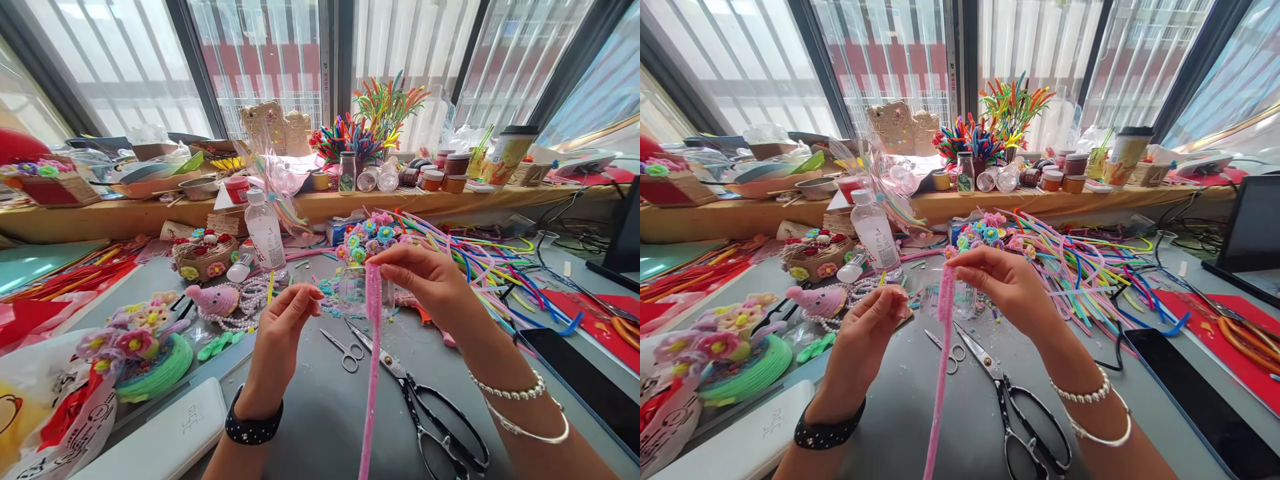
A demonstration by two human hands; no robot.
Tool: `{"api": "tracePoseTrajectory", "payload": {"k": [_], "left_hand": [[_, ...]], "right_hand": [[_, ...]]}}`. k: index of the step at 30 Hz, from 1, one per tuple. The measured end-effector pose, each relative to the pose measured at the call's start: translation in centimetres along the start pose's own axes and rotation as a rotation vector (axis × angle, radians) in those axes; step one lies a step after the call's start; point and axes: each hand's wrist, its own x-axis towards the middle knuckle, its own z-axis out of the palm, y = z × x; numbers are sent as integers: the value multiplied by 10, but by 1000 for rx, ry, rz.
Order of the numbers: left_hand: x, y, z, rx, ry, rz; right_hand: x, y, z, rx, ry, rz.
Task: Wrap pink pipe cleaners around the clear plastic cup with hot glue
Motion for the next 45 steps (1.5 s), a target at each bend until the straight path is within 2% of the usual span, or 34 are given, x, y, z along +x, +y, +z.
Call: {"api": "tracePoseTrajectory", "payload": {"k": [7,16,22,36,40,45], "left_hand": [[-1,1,5,63,51,35],[1,0,5,89,53,8],[-2,1,1,24,-26,93],[-7,1,7,187,-104,189],[-6,-2,6,350,-36,270],[-3,-4,5,318,-5,270]], "right_hand": [[-2,-4,1,-34,-23,-13],[4,8,6,37,-16,120],[6,14,9,32,-17,123],[6,19,8,32,8,148],[6,17,8,88,18,169],[7,14,8,73,20,177]]}}
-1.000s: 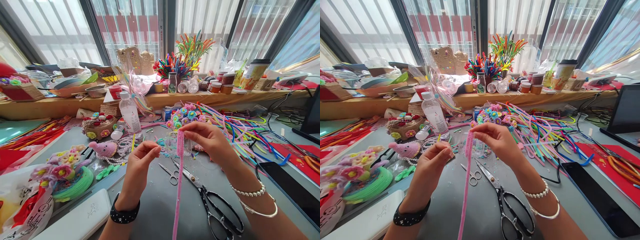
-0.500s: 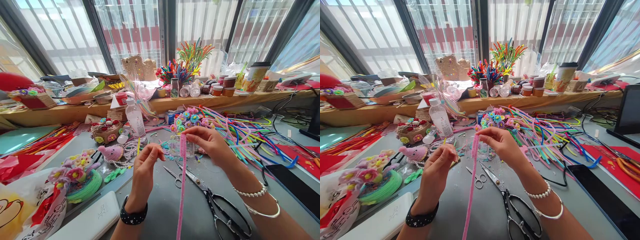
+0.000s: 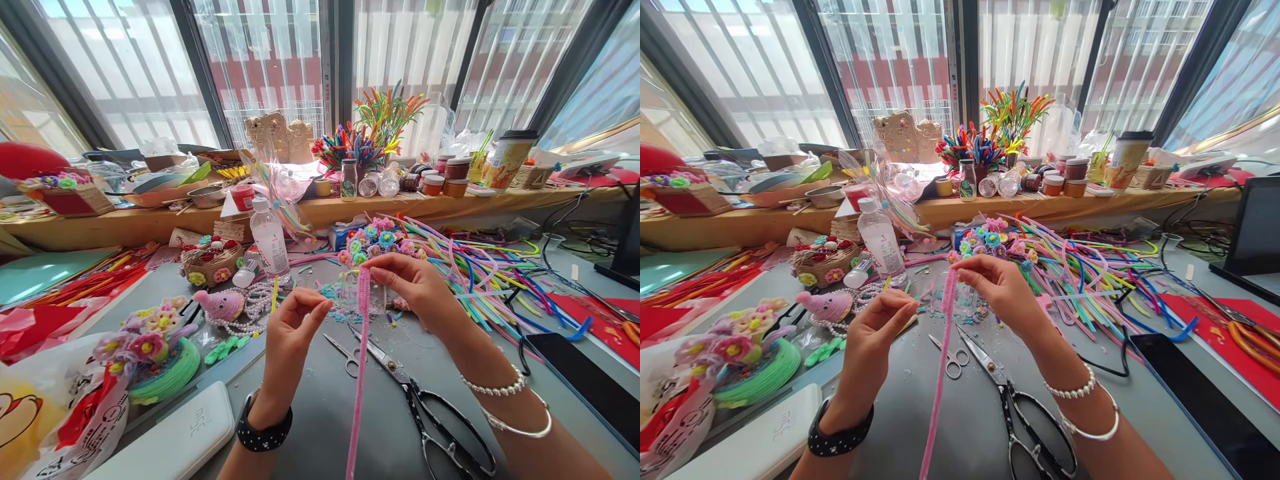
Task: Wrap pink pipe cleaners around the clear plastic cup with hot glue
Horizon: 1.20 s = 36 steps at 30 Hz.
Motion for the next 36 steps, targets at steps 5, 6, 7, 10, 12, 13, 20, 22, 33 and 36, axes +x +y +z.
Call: {"api": "tracePoseTrajectory", "payload": {"k": [5,6,7,10,12,13,20,22,33,36], "left_hand": [[0,-3,2,-73,-14,-50],[0,-3,3,-95,-13,-71],[0,-4,3,-117,-9,-92],[0,-4,4,-155,6,-137],[0,-3,4,-157,10,-151],[0,-3,4,-155,8,-157],[-1,0,3,-158,14,-172],[-2,1,4,-152,37,-176],[-10,10,12,-503,-368,-497],[-10,13,12,-480,-319,-452]], "right_hand": [[-1,-1,0,-43,3,11],[-1,-1,0,-54,4,17],[-1,-1,0,-63,4,22],[-1,-1,1,-82,-2,26],[0,-1,1,-80,-5,28],[0,0,1,-76,-4,29],[-1,0,0,-15,-24,13],[-3,-2,1,-18,-52,-14],[-13,-6,11,48,-186,-196],[-13,-8,10,66,-217,-160]]}}
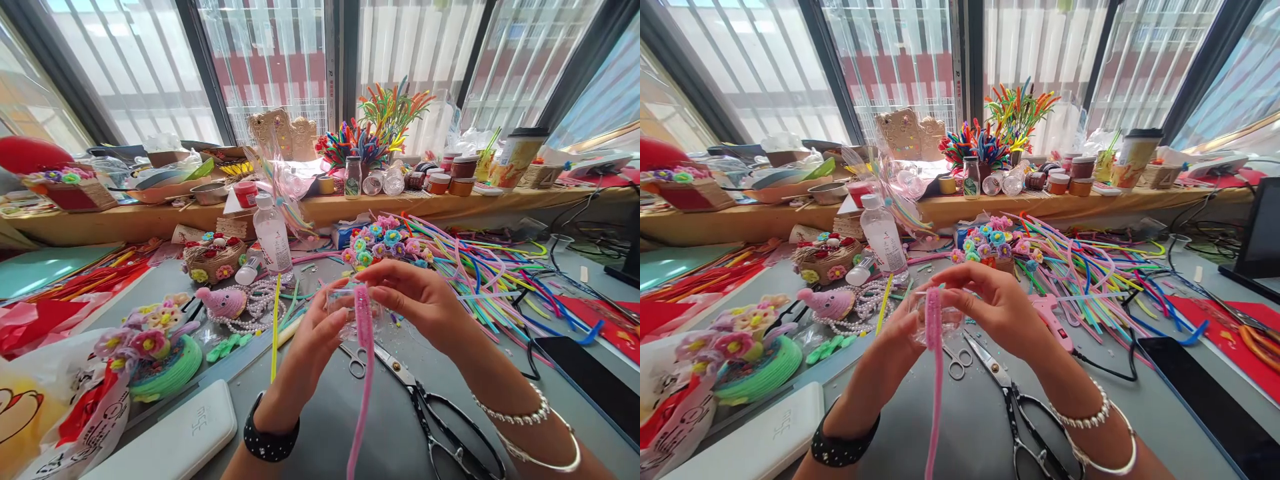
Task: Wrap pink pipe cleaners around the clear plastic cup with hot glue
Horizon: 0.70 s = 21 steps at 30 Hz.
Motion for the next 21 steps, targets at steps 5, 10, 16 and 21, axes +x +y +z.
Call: {"api": "tracePoseTrajectory", "payload": {"k": [5,10,16,21], "left_hand": [[-1,3,2,1,38,49],[0,1,0,41,38,45],[2,-1,-2,69,-15,26],[1,0,-1,74,-13,33]], "right_hand": [[1,-1,-3,-77,-94,-2],[2,1,0,-17,-98,8],[1,-1,4,39,-69,49],[1,2,3,30,-57,71]]}}
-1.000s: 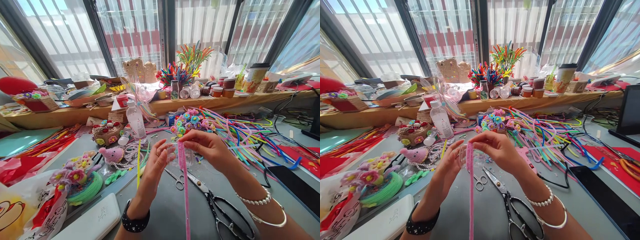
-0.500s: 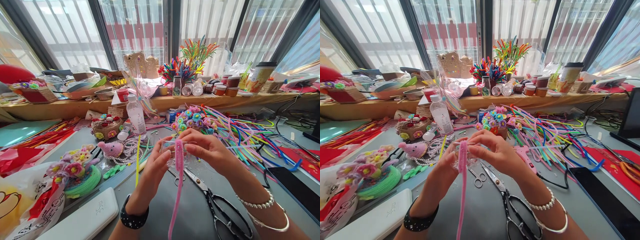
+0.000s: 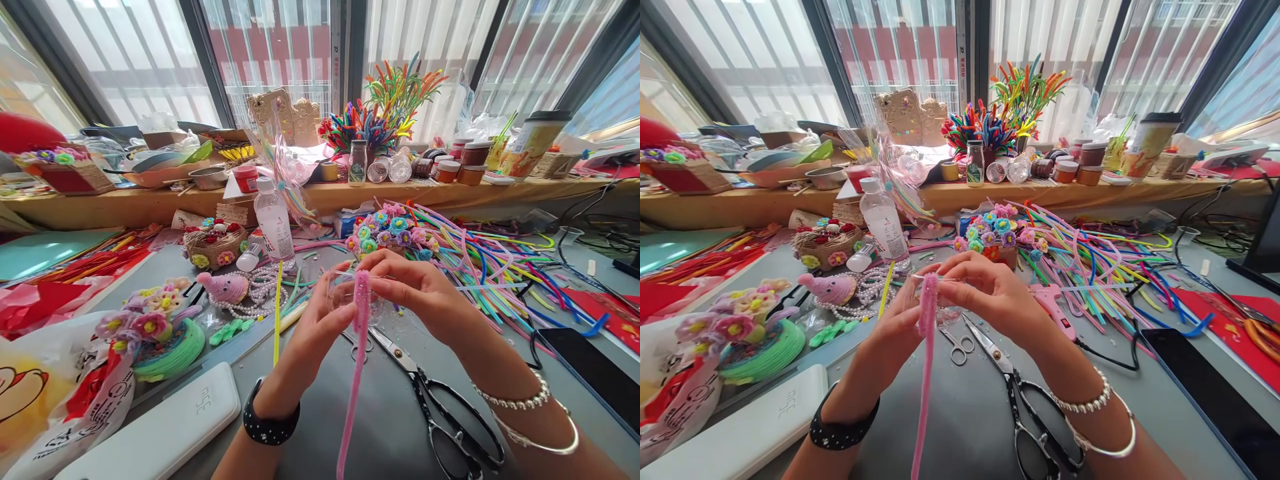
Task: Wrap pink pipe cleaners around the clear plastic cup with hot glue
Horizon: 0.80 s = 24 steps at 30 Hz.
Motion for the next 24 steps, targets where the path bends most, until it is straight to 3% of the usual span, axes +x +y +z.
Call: {"api": "tracePoseTrajectory", "payload": {"k": [9,24], "left_hand": [[-3,1,2,64,-90,-3],[-6,2,3,44,-98,53]], "right_hand": [[-5,-5,-13,-155,-261,-60],[-6,-6,-14,-211,-287,-97]]}}
